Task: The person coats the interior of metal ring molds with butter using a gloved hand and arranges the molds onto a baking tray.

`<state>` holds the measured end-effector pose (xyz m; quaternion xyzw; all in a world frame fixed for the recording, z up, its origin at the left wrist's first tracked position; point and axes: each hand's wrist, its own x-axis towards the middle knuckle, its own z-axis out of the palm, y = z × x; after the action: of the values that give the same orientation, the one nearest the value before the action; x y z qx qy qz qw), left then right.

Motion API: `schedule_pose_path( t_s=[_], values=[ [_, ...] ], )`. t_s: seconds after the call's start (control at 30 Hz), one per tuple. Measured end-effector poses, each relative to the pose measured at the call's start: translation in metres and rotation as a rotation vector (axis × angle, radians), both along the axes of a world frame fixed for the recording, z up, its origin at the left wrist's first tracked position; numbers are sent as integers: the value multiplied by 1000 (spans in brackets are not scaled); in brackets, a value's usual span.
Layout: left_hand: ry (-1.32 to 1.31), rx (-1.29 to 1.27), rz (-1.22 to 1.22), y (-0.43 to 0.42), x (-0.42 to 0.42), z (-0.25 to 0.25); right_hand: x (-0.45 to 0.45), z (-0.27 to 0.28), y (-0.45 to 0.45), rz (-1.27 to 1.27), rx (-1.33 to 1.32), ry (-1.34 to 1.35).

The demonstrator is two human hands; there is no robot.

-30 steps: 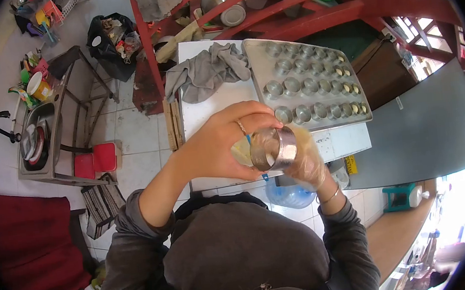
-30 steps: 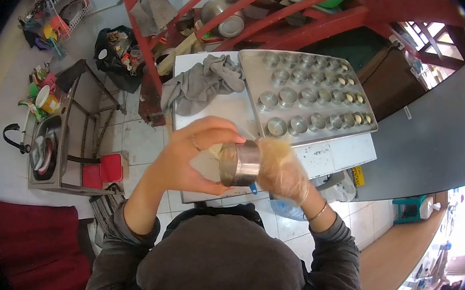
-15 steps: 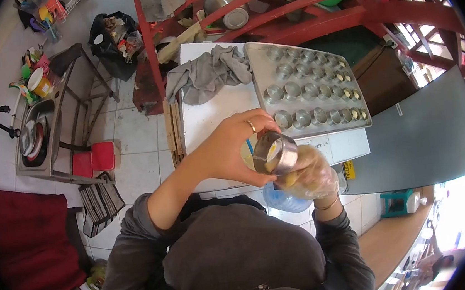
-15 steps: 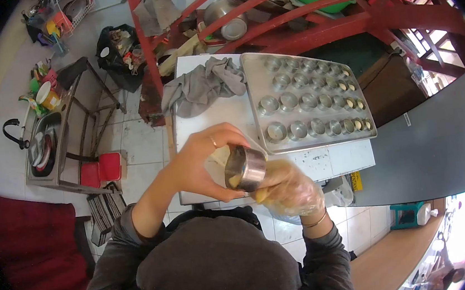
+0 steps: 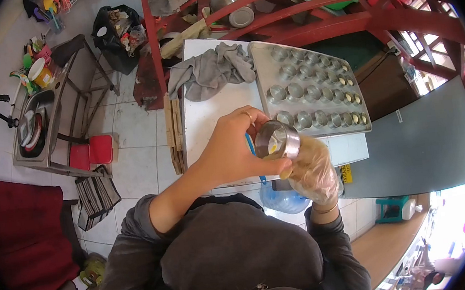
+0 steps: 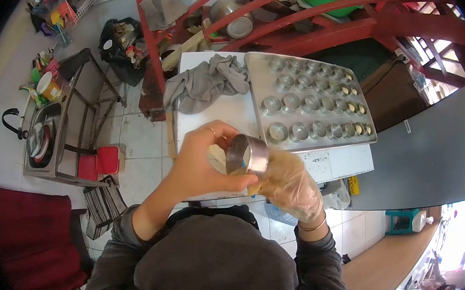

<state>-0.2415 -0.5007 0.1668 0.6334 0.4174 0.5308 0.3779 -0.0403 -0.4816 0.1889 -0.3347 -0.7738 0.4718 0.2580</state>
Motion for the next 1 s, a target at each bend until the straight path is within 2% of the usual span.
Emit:
schedule_pose_path(
  t_s=[0.03, 0.07, 0.17, 0.23, 0.3, 0.33, 0.4, 0.47, 0.57, 0.67, 0.8, 0.9, 1.0],
  values=[
    [4, -15, 21, -1, 0, 0, 0, 3, 0, -89, 45, -15],
    [6, -26, 41, -1, 0, 1, -11, 5, -4, -186, -45, 190],
    [6, 50, 92, -1, -3, -1, -3, -12, 1, -219, -65, 150],
    [5, 49, 16, -6, -5, 5, 6, -34, 14, -165, -34, 427],
    [5, 61, -16, -7, -5, 5, 8, -37, 19, -127, 157, 387],
    [3, 70, -10, -8, -3, 4, 5, -27, 16, -117, 326, 205],
    [4, 87, 10, -8, -1, 4, -4, -25, 11, -192, 503, 37],
    [11, 107, 43, -8, 0, 3, -16, -34, 5, -363, 526, 73],
    [-25, 126, 91, -11, 4, 5, -21, -36, 8, -321, 835, 58],
    [47, 136, 130, -8, -1, 4, -23, -30, 4, -343, 716, -142],
    [33, 120, 125, -3, -7, -2, -18, -25, 6, -118, 770, -268],
    [20, 100, 79, -6, -6, -2, -13, -8, 8, -127, 590, -249],
    [24, 143, 62, -7, -1, -2, -6, -23, 9, -291, 519, 103]
  ],
)
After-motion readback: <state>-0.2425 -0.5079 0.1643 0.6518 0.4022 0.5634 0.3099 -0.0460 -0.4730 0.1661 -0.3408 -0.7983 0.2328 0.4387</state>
